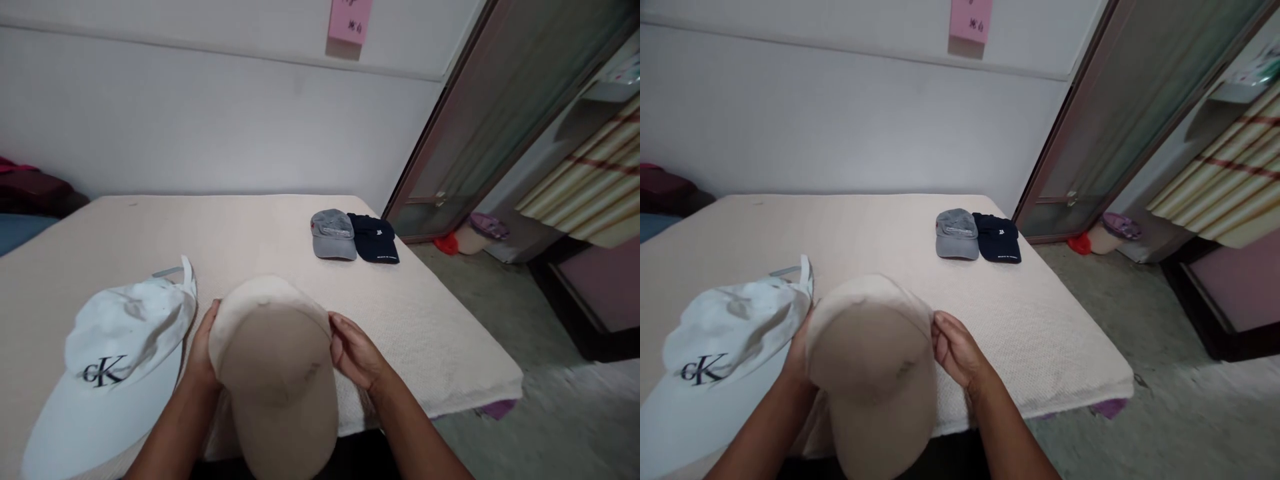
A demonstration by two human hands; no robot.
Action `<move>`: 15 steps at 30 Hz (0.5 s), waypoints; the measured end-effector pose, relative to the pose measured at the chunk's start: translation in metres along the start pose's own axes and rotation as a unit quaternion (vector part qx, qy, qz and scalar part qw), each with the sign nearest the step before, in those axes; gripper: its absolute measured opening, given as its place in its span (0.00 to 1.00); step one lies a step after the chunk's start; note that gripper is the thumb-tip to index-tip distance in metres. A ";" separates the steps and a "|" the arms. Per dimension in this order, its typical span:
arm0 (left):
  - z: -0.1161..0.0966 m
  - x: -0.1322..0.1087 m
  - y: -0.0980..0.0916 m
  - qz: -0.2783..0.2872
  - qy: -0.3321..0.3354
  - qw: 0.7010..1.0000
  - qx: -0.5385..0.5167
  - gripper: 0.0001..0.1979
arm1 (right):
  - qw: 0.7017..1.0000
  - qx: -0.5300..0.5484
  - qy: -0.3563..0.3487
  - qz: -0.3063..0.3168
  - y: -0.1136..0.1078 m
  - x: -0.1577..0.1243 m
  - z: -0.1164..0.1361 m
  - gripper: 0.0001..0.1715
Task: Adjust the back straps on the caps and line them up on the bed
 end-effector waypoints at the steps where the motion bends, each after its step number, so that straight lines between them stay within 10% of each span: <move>1: -0.009 0.000 -0.001 0.007 0.023 1.000 -0.019 0.14 | 0.999 0.001 0.022 0.025 0.004 -0.004 -0.004 0.12; 7: -0.047 -0.005 -0.007 -0.015 0.148 0.985 -0.090 0.20 | 0.981 -0.023 0.132 0.142 0.019 -0.026 -0.025 0.23; 15: -0.042 -0.016 0.008 -0.038 0.176 0.981 -0.073 0.18 | 0.998 0.031 0.048 0.003 0.003 -0.002 -0.022 0.08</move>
Point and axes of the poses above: each hand's wrist, its own x-axis towards the middle knuckle, its own y-axis out of the palm, z = x × y, the point moved 9 cm from there along x, towards the middle knuckle, and after that the axes turned 13 degrees about -y, right-handed, at the moved point
